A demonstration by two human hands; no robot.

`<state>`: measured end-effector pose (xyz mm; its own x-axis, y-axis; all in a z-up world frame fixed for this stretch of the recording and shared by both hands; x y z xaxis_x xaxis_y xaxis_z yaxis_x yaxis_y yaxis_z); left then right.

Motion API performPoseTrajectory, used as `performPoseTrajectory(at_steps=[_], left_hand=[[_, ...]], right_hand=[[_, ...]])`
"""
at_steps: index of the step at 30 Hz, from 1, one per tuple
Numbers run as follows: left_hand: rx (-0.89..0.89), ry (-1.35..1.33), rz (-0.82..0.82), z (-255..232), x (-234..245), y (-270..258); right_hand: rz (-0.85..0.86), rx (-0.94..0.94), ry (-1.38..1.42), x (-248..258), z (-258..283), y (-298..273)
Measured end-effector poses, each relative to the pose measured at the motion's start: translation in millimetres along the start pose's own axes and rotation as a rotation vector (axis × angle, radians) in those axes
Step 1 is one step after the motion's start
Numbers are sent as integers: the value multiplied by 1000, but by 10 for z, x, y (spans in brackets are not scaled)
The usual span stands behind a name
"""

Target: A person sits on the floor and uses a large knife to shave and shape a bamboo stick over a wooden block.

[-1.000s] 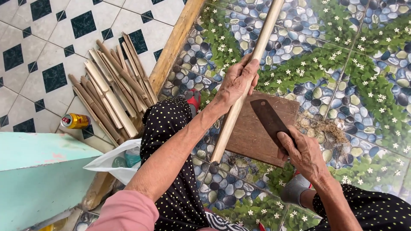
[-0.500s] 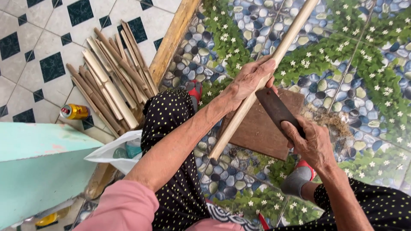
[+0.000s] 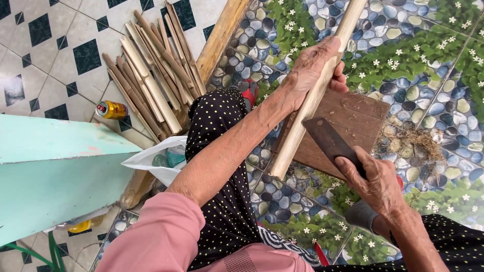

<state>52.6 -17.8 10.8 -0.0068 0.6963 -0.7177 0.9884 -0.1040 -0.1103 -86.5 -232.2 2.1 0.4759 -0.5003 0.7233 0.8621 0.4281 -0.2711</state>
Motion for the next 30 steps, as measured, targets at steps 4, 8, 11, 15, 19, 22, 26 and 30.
performPoseTrajectory(at_steps=[4,8,11,15,19,22,26,30], left_hand=[[14,56,10,44,-48,-29],[23,144,-17,29,-85,-67],[-39,172,14,-33,31,68],[-51,130,2,-326,-93,-16],[-5,84,17,6,-37,2],[95,-47,109,260,-77,5],[52,-79,29,141,-61,21],[-12,-44,48,150,58,28]], right_hand=[[88,-118,10,-1,26,11],[134,-176,-7,-43,-8,-6],[286,-80,70,-267,74,-103],[331,127,73,-356,110,-159],[96,133,85,-87,-139,19],[-39,-115,132,151,-24,78],[54,-46,149,-13,62,36],[131,84,119,-234,-29,-41]])
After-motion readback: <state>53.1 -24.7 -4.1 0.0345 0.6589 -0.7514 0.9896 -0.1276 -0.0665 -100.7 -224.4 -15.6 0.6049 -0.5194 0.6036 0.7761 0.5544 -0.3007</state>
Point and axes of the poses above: each hand's wrist, its own y-axis towards the middle knuckle, its own x-axis out of the back of the hand, z = x × y, the point moved 6 cm from there along y, towards the middle knuckle, and after that the axes turned 3 degrees about -x, right-handed, at the moved point
